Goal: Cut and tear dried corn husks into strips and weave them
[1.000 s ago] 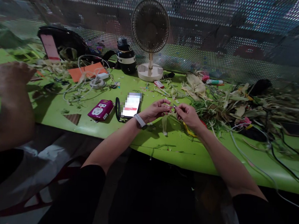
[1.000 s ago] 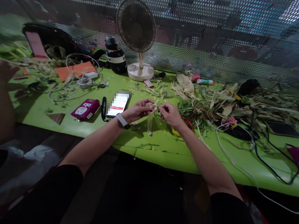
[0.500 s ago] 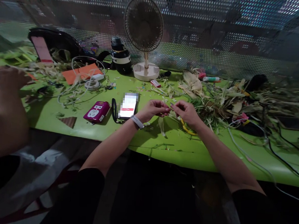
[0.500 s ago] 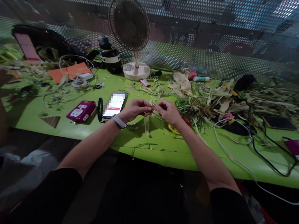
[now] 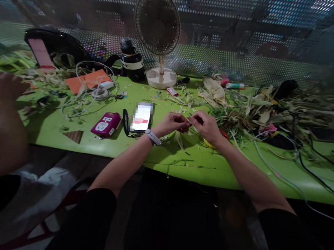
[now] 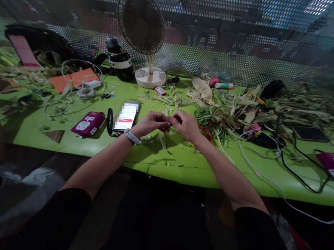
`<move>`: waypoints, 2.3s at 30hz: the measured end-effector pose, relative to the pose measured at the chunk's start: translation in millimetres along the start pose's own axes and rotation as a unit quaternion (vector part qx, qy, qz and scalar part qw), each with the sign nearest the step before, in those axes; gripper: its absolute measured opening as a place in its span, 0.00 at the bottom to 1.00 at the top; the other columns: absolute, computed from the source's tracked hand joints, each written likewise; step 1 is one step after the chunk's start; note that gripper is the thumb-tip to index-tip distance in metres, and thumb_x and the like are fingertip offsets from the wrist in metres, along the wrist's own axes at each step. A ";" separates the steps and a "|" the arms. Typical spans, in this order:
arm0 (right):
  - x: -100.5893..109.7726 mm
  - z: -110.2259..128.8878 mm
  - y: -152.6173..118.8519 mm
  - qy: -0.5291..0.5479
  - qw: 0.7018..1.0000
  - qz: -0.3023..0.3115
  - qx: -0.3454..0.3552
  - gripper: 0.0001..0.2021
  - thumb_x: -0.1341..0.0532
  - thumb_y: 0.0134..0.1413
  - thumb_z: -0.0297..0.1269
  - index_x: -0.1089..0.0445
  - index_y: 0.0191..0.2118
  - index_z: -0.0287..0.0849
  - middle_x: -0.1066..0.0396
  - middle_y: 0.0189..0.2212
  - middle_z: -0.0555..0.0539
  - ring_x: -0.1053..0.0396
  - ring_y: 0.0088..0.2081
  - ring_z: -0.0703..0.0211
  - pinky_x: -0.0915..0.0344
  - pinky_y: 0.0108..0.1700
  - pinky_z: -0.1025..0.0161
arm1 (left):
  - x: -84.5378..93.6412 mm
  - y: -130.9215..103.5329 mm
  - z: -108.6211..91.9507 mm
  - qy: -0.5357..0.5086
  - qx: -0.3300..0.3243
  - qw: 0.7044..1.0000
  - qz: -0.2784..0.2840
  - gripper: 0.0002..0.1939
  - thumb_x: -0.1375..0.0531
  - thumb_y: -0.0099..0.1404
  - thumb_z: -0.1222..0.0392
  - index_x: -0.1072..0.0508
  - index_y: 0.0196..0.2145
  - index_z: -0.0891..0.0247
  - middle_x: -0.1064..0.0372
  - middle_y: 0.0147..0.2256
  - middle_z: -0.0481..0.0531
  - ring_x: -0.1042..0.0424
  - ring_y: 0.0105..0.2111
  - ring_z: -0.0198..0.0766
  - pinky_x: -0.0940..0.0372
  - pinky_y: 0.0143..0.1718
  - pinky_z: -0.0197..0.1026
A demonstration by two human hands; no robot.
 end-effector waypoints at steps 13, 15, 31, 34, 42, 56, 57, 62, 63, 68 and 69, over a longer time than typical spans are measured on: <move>-5.8 5.3 1.3 0.012 0.991 0.105 0.078 0.10 0.40 0.53 0.34 0.25 0.40 0.38 0.25 0.34 0.45 0.33 0.31 0.62 0.37 0.35 0.63 | 12.0 3.9 -3.5 -0.100 -0.040 0.994 0.007 0.20 0.26 0.45 0.52 0.27 0.28 0.67 0.28 0.25 0.46 0.31 0.22 0.25 0.34 0.27 0.30; -4.9 5.2 1.2 0.020 0.992 0.094 0.077 0.10 0.40 0.54 0.34 0.24 0.39 0.38 0.24 0.33 0.45 0.33 0.31 0.62 0.37 0.34 0.64 | 10.8 3.9 -2.0 -0.106 -0.032 0.994 0.018 0.20 0.26 0.45 0.52 0.27 0.28 0.67 0.28 0.25 0.46 0.31 0.22 0.25 0.35 0.27 0.30; 2.2 15.3 0.3 -0.013 0.992 0.034 0.121 0.09 0.41 0.56 0.35 0.25 0.32 0.39 0.28 0.25 0.48 0.36 0.26 0.64 0.41 0.29 0.65 | 8.2 -0.3 -7.4 -0.050 -0.012 0.999 0.018 0.17 0.29 0.50 0.54 0.31 0.28 0.66 0.28 0.24 0.47 0.32 0.21 0.26 0.46 0.19 0.29; 3.1 17.9 -1.0 -0.048 0.988 0.020 0.147 0.08 0.42 0.57 0.35 0.26 0.32 0.40 0.27 0.26 0.48 0.36 0.26 0.63 0.41 0.29 0.65 | 9.7 0.0 -5.9 -0.048 0.008 0.999 0.014 0.17 0.30 0.51 0.55 0.32 0.28 0.66 0.26 0.27 0.49 0.29 0.23 0.26 0.48 0.18 0.28; 2.2 30.5 -12.1 -0.176 0.955 0.001 0.239 0.08 0.42 0.60 0.33 0.25 0.35 0.39 0.25 0.29 0.45 0.31 0.30 0.60 0.39 0.32 0.64 | 12.4 2.4 1.4 -0.052 0.049 0.997 0.017 0.13 0.31 0.53 0.61 0.31 0.29 0.68 0.27 0.24 0.48 0.27 0.24 0.26 0.45 0.20 0.26; -1.9 38.9 -17.0 -0.281 0.918 0.044 0.277 0.10 0.44 0.59 0.34 0.25 0.33 0.43 0.25 0.30 0.43 0.33 0.30 0.58 0.40 0.33 0.62 | 13.2 5.0 5.3 -0.110 0.058 0.992 0.013 0.16 0.30 0.51 0.66 0.35 0.32 0.67 0.25 0.25 0.47 0.25 0.25 0.28 0.43 0.19 0.25; -2.4 38.4 -17.1 -0.272 0.921 0.051 0.273 0.10 0.44 0.58 0.34 0.25 0.33 0.43 0.25 0.30 0.43 0.33 0.30 0.57 0.40 0.33 0.61 | 13.7 5.0 5.5 -0.110 0.058 0.992 0.012 0.16 0.30 0.51 0.66 0.35 0.32 0.67 0.25 0.26 0.48 0.25 0.25 0.29 0.42 0.19 0.26; 0.6 36.0 -15.9 -0.194 0.948 0.050 0.248 0.05 0.41 0.51 0.32 0.26 0.30 0.43 0.26 0.29 0.45 0.33 0.29 0.58 0.38 0.33 0.60 | 15.6 4.8 3.7 -0.097 0.041 0.994 0.003 0.17 0.30 0.51 0.66 0.35 0.33 0.67 0.25 0.27 0.48 0.25 0.25 0.30 0.39 0.21 0.28; 4.4 33.7 -13.6 -0.162 0.960 0.031 0.227 0.05 0.41 0.50 0.32 0.27 0.30 0.43 0.27 0.28 0.45 0.32 0.29 0.58 0.37 0.33 0.60 | 15.6 4.7 2.5 -0.092 0.035 0.995 0.002 0.17 0.30 0.51 0.66 0.35 0.33 0.67 0.25 0.27 0.49 0.25 0.25 0.31 0.39 0.21 0.28; -2.3 2.6 -1.3 0.062 0.994 0.083 0.029 0.14 0.41 0.44 0.30 0.29 0.41 0.39 0.29 0.31 0.48 0.33 0.28 0.63 0.35 0.30 0.64 | 12.9 2.6 -6.4 -0.073 -0.002 0.997 0.008 0.20 0.29 0.48 0.63 0.35 0.33 0.65 0.27 0.25 0.45 0.26 0.24 0.30 0.40 0.20 0.29; -10.2 -3.0 -1.5 0.103 0.987 0.120 -0.006 0.17 0.40 0.43 0.30 0.30 0.44 0.39 0.28 0.31 0.48 0.34 0.26 0.64 0.34 0.30 0.65 | 12.2 1.9 -8.3 -0.072 -0.011 0.997 0.010 0.20 0.28 0.47 0.63 0.36 0.33 0.65 0.28 0.25 0.44 0.27 0.23 0.30 0.40 0.19 0.29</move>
Point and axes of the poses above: each hand's wrist, its own y-axis towards the middle knuckle, its own x-axis out of the back of the hand, z = x × y, the point moved 7 cm from there along y, towards the middle knuckle
